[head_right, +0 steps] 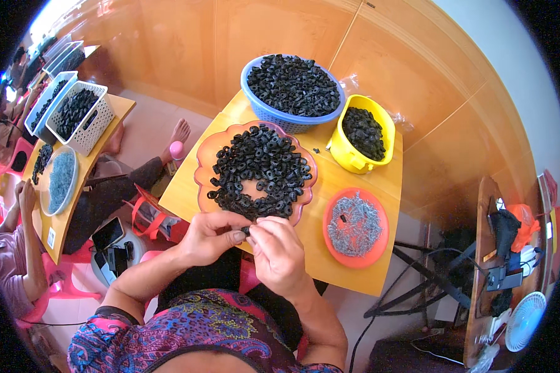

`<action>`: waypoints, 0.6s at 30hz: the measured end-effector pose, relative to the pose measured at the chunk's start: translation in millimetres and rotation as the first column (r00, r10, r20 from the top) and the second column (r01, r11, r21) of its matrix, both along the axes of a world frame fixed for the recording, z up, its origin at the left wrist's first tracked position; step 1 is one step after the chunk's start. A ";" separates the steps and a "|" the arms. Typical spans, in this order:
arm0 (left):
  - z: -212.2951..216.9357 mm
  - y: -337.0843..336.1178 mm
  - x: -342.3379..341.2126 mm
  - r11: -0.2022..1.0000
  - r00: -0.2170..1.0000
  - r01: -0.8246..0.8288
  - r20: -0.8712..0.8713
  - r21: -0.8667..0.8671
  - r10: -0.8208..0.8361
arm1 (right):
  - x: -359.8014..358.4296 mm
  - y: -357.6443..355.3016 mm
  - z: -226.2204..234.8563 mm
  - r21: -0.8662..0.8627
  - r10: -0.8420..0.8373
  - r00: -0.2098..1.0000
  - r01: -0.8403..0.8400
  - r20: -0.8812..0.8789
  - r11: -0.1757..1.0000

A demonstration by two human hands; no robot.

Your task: The person assembles small components by picking black plastic pieces and inserting metal pins into them by hand.

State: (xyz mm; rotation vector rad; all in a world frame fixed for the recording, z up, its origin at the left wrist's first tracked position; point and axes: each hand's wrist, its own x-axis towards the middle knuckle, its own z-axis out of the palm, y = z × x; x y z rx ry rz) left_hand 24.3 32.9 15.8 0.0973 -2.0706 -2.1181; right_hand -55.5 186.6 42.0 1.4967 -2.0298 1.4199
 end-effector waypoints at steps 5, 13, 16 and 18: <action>-25.0 0.1 14.2 0.966 0.998 0.027 0.048 0.257 -0.040 | 1.9 4.5 9.6 0.233 0.103 0.992 -0.116 0.068 0.966; -35.0 -6.6 17.0 0.938 0.964 0.255 0.012 0.234 -0.265 | -50.1 -23.4 -4.6 0.385 -0.119 0.975 0.039 0.188 0.922; -36.5 -11.8 16.6 0.956 0.965 0.261 -0.034 0.132 -0.259 | -73.4 -51.4 -21.3 0.555 -0.069 0.997 0.044 0.024 0.831; -37.7 -13.3 15.8 0.954 0.970 0.237 0.018 0.183 -0.244 | -80.9 -65.9 -30.5 0.645 -0.045 0.999 0.050 -0.024 0.762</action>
